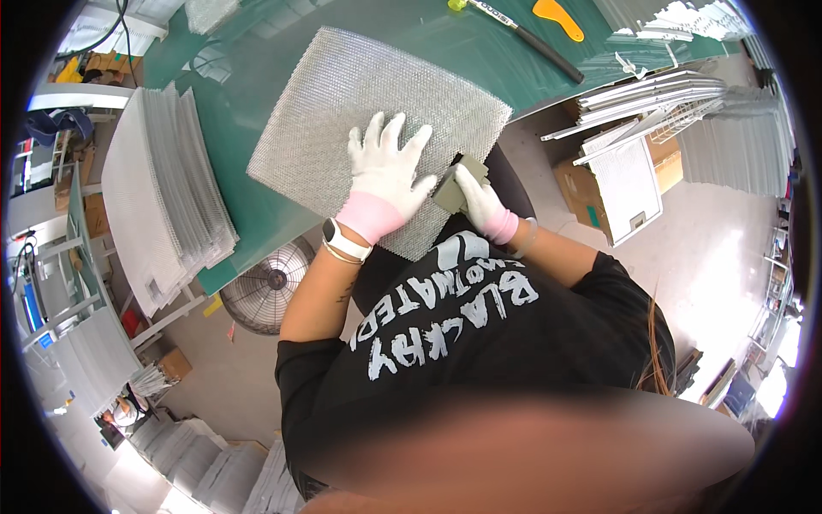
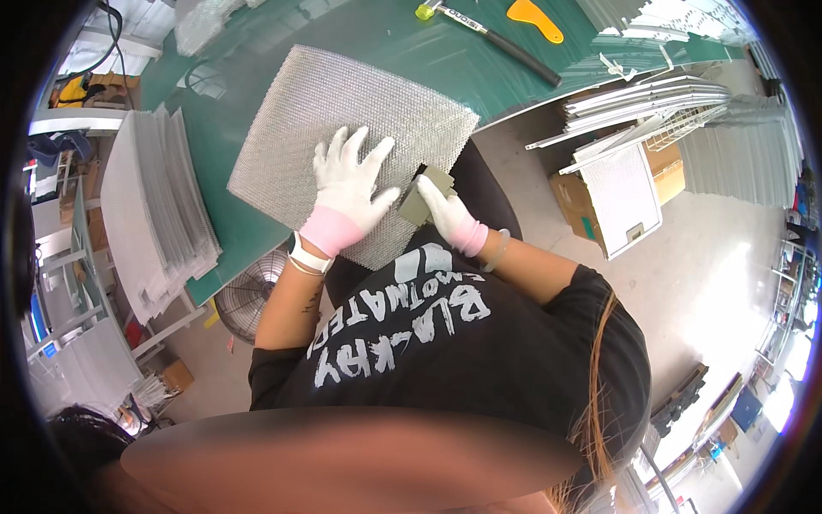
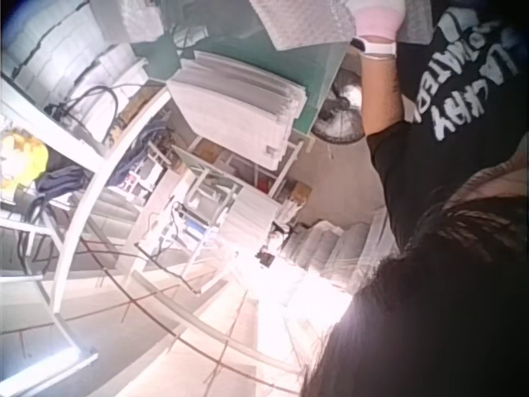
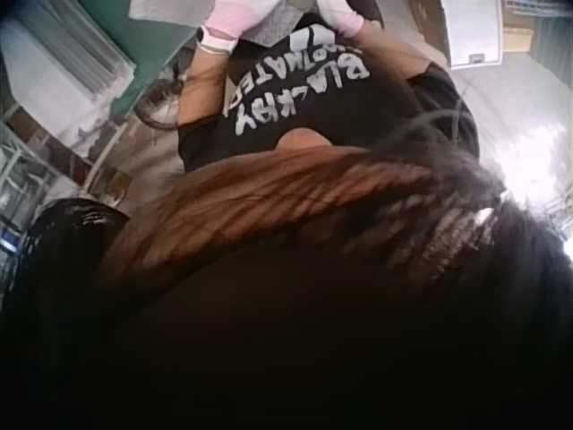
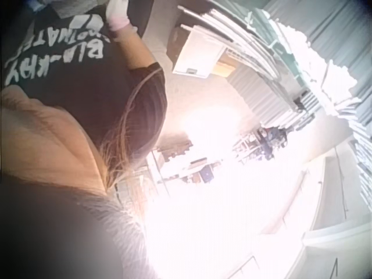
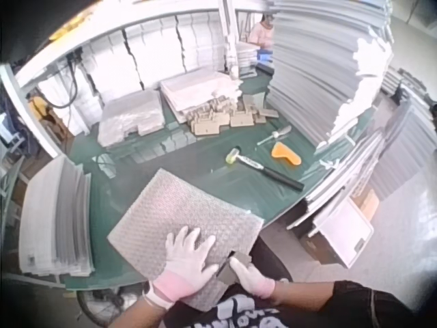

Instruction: Assembling air filter components by inserting mesh into frames and securing them with brackets and an electric screwdriver.

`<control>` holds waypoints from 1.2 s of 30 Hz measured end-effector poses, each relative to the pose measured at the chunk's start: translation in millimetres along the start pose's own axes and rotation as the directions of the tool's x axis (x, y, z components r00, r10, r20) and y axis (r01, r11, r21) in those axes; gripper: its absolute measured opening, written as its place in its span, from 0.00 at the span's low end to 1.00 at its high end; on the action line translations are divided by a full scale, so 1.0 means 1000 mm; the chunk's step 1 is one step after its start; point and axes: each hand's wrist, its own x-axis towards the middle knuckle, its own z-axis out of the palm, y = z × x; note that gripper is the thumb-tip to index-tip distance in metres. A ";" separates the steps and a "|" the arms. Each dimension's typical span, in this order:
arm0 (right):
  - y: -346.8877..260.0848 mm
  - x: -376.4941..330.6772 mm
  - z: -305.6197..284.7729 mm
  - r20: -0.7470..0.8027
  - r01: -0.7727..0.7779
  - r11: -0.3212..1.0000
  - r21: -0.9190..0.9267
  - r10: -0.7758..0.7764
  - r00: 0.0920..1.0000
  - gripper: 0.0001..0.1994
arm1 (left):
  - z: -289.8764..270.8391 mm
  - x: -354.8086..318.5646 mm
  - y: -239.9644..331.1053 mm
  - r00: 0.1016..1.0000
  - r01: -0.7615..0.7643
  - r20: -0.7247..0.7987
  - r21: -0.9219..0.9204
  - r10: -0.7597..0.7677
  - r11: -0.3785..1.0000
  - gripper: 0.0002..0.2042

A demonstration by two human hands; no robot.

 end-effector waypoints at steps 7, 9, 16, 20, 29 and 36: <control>0.018 0.001 0.007 0.029 0.295 0.944 -0.147 -0.294 0.955 0.12 | -0.001 0.001 0.002 1.000 -0.007 -0.001 0.005 0.007 1.000 0.33; 0.018 -0.003 0.012 0.038 0.531 0.779 -0.333 -0.552 0.833 0.11 | -0.002 0.002 0.002 1.000 0.002 0.016 0.020 -0.002 1.000 0.33; -0.009 -0.009 0.007 0.097 0.092 0.990 -0.106 -0.082 0.992 0.10 | -0.001 -0.001 -0.001 1.000 -0.011 -0.004 -0.018 0.011 1.000 0.33; -0.013 -0.007 0.002 0.126 -0.056 0.993 0.101 0.043 0.991 0.10 | -0.003 0.000 0.001 1.000 0.000 0.016 -0.022 0.001 1.000 0.32; -0.010 -0.005 -0.003 0.207 0.011 0.998 -0.056 0.001 0.978 0.10 | -0.003 -0.001 0.001 0.998 0.020 0.053 -0.037 -0.018 0.999 0.34; -0.013 -0.007 0.001 0.183 -0.006 0.999 0.048 -0.003 0.983 0.07 | -0.002 -0.001 0.001 1.000 -0.005 -0.006 -0.038 0.005 0.999 0.32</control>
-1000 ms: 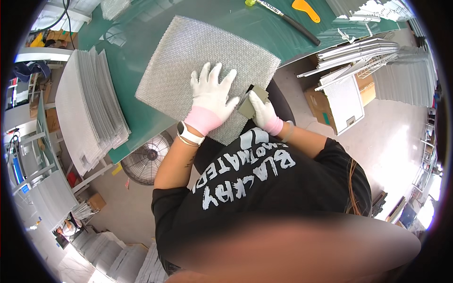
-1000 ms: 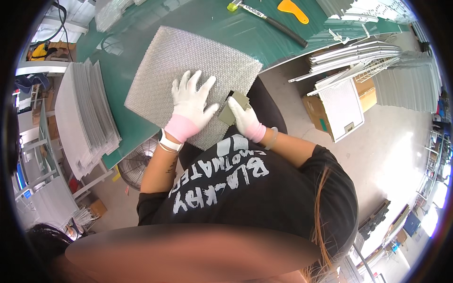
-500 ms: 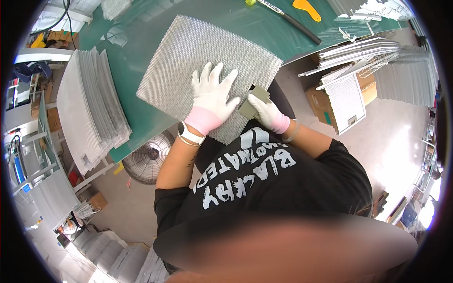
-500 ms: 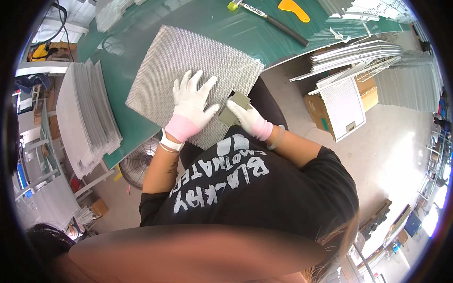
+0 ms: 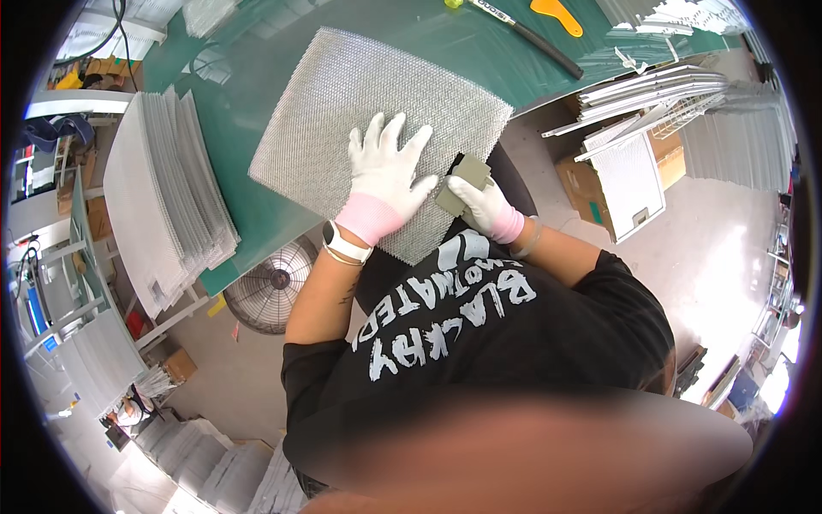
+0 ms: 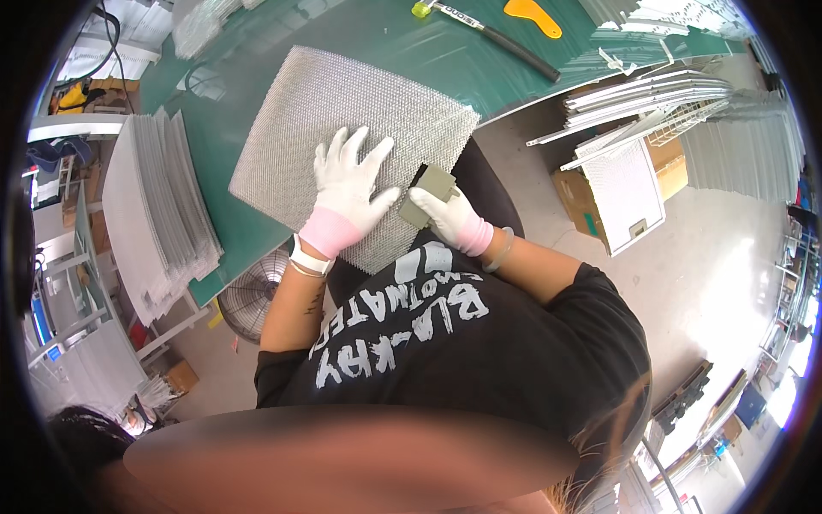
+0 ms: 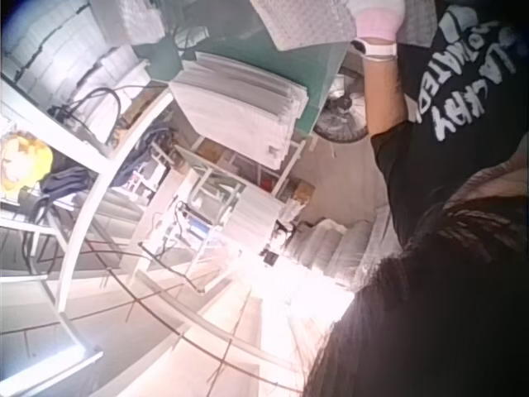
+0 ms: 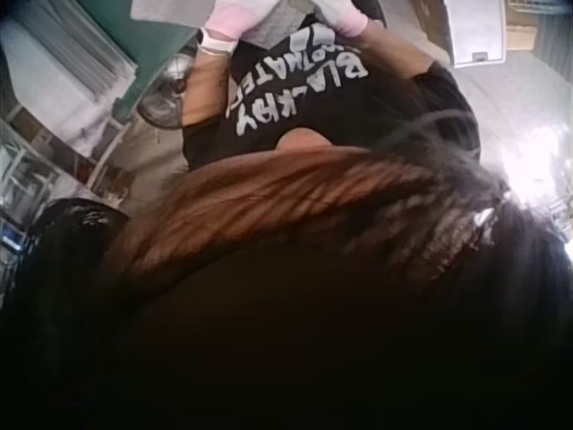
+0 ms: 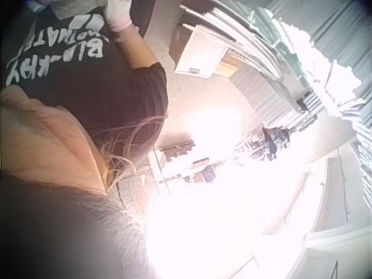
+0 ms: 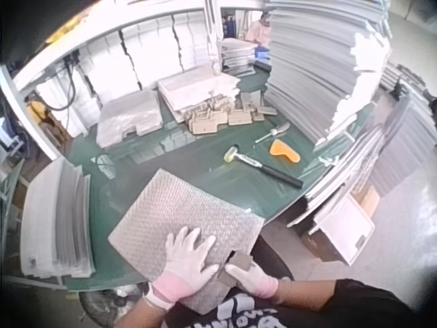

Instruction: Assembling air filter components by inserting mesh into frames and securing them with brackets and an electric screwdriver.

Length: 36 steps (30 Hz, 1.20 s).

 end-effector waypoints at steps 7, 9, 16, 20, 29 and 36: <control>0.010 0.007 -0.006 -0.043 0.009 0.990 -0.141 -0.016 0.999 0.09 | 0.000 0.000 0.004 0.999 0.014 0.034 0.006 -0.014 1.000 0.34; 0.046 0.019 -0.031 -0.025 0.084 0.973 -0.217 -0.092 0.995 0.10 | 0.000 0.001 0.005 0.999 0.008 0.049 0.022 -0.009 1.000 0.34; 0.019 0.011 0.012 -0.226 0.121 0.990 -0.078 -0.135 0.965 0.11 | 0.002 -0.001 0.006 0.999 0.025 0.042 0.056 -0.027 0.998 0.35; -0.014 0.008 0.007 -0.082 -0.036 0.998 -0.058 0.032 0.996 0.10 | 0.001 -0.001 0.007 0.997 0.040 0.062 0.054 -0.043 0.998 0.35; -0.012 0.023 0.018 -0.249 0.046 0.994 0.097 -0.021 0.968 0.13 | 0.004 0.005 0.016 0.998 0.019 0.055 0.116 -0.026 0.993 0.31; -0.064 0.026 -0.028 0.235 0.211 0.540 -0.815 -0.024 0.972 0.23 | -0.024 0.051 -0.068 0.989 -0.149 0.027 0.152 0.146 0.977 0.26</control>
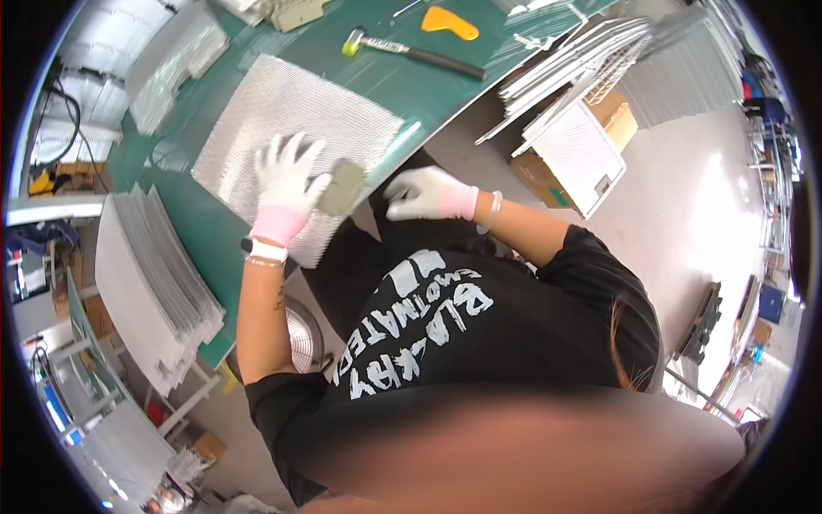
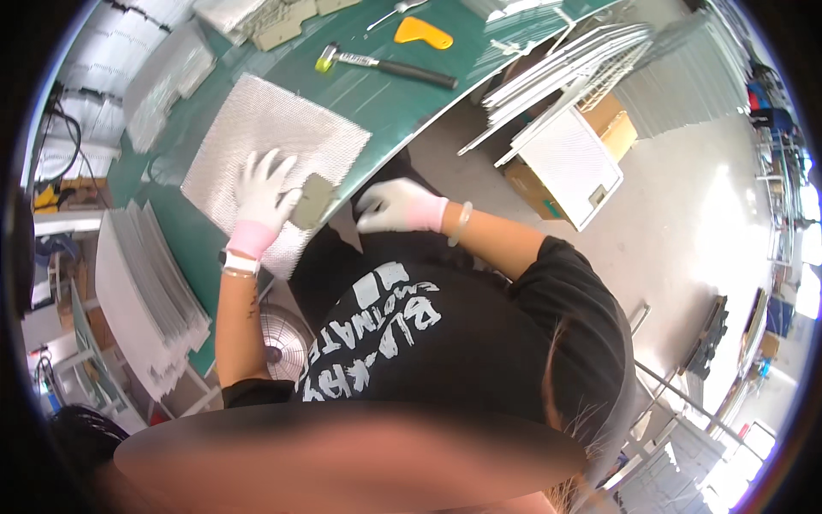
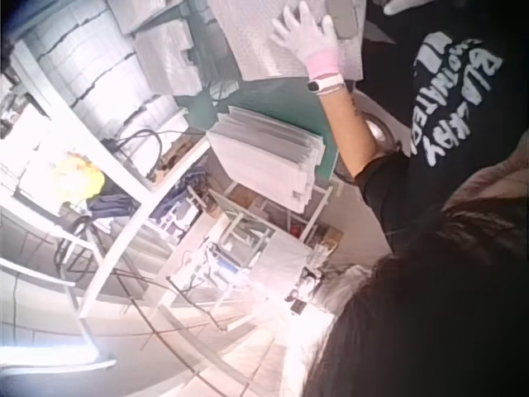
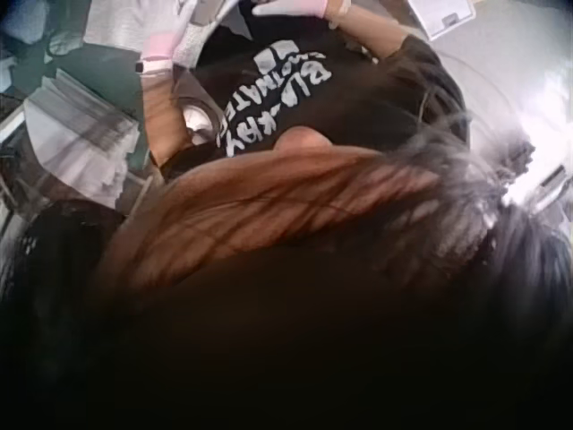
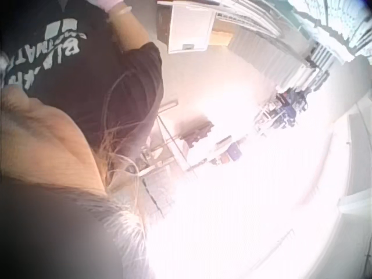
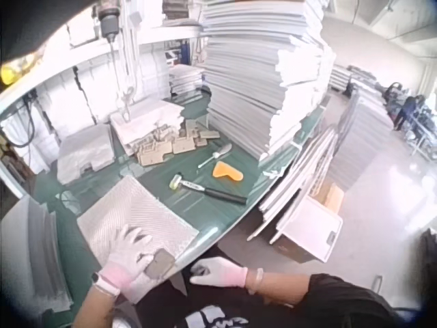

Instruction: Assembling air filter components by inserting mesh into frames and securing them with brackets and an electric screwdriver.

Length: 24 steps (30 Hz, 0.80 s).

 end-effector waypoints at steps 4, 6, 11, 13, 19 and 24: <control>0.134 -0.040 -0.069 -0.967 -0.418 0.897 -0.145 -0.038 0.254 0.20 | -0.013 -0.013 0.042 0.963 -0.058 -0.266 -0.090 0.032 0.994 0.22; 0.206 -0.060 -0.101 -0.973 -0.614 0.774 0.151 0.226 0.046 0.29 | -0.013 -0.028 0.083 0.947 -0.186 -0.302 -0.241 0.108 0.953 0.20; 0.225 -0.069 -0.155 -0.547 -0.708 0.590 0.388 0.766 0.339 0.32 | 0.069 -0.047 0.115 0.947 -0.316 -0.157 -0.596 0.280 0.738 0.16; 0.220 -0.090 -0.167 -0.584 -0.626 0.565 0.537 0.785 0.208 0.21 | 0.084 -0.051 0.126 0.960 -0.255 -0.112 -0.734 0.257 0.630 0.15; 0.112 -0.090 -0.136 -0.401 0.322 0.262 0.910 0.359 0.843 0.09 | 0.106 -0.051 0.141 0.976 0.216 0.198 -0.938 -0.090 0.273 0.16; 0.085 -0.090 -0.130 -0.566 0.348 0.466 0.813 0.500 0.655 0.10 | 0.101 -0.012 0.173 0.973 0.232 0.231 -0.966 0.026 -0.117 0.18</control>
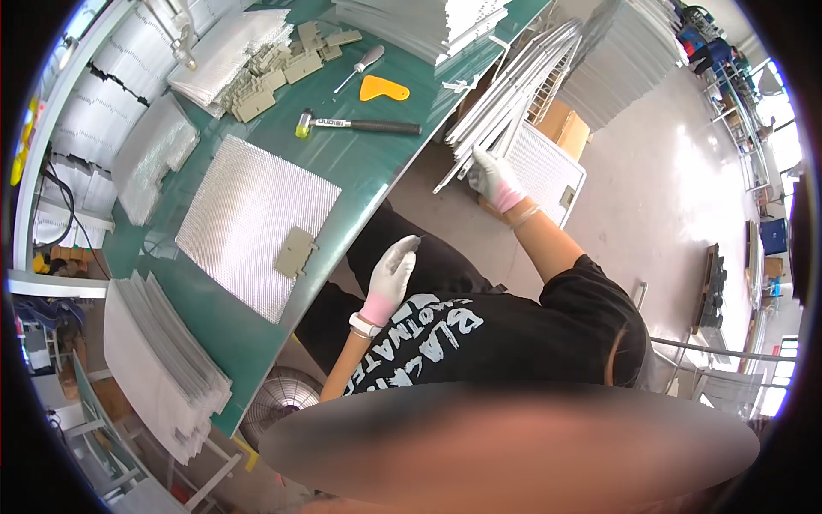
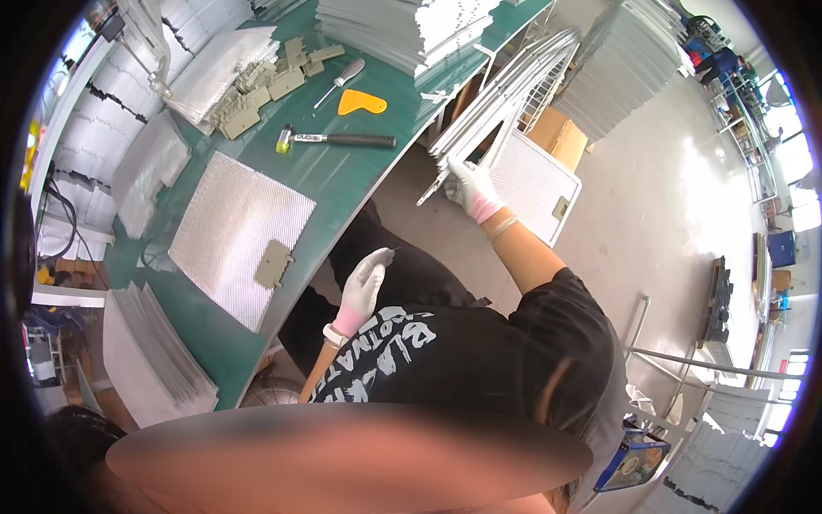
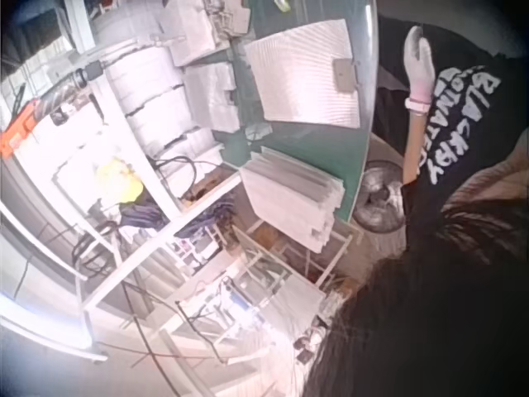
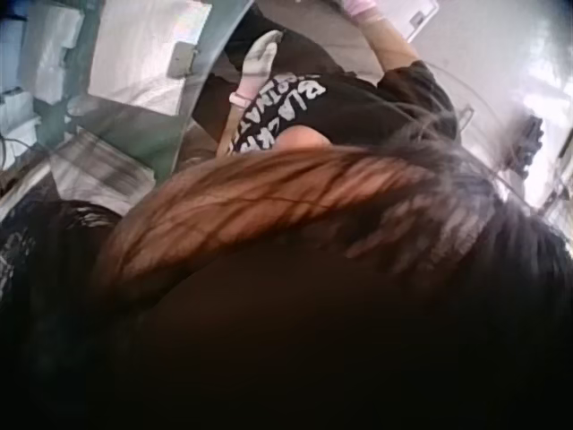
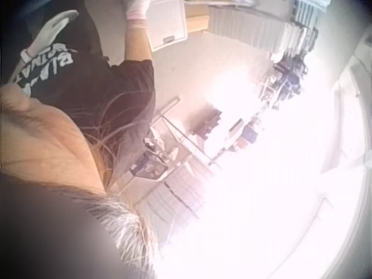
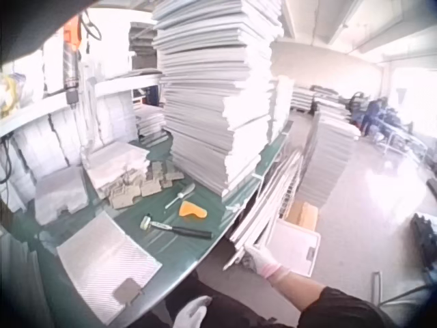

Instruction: Assembling air filter components by inserting mesh into frames and securing them with brackets and an electric screwdriver.

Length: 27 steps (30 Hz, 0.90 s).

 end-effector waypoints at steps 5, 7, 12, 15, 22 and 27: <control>0.044 0.008 -0.028 -0.152 -0.057 0.871 -0.487 -0.021 0.988 0.16 | -0.009 0.000 -0.011 0.996 0.035 0.075 0.066 -0.040 0.997 0.18; 0.055 -0.007 -0.011 -0.182 -0.118 0.850 -0.514 0.027 0.983 0.15 | -0.019 -0.008 -0.018 0.990 0.139 0.023 0.121 -0.143 0.983 0.18; 0.090 -0.066 0.054 -0.050 -0.182 0.945 -0.271 0.175 0.983 0.11 | -0.030 -0.011 -0.047 0.992 0.126 -0.018 0.102 -0.125 0.987 0.18; 0.115 -0.082 0.073 0.018 -0.267 0.933 -0.243 0.279 0.960 0.13 | -0.004 -0.007 -0.027 0.998 -0.030 -0.050 -0.048 0.028 0.998 0.21; 0.104 -0.058 0.072 0.107 -0.168 0.812 -0.559 0.272 0.956 0.21 | -0.016 -0.013 -0.038 0.957 0.031 -0.291 0.090 -0.003 0.995 0.17; 0.079 0.018 0.036 -0.154 -0.046 0.952 0.303 0.096 0.983 0.09 | -0.025 -0.012 -0.022 0.953 -0.004 -0.303 -0.075 -0.019 0.997 0.21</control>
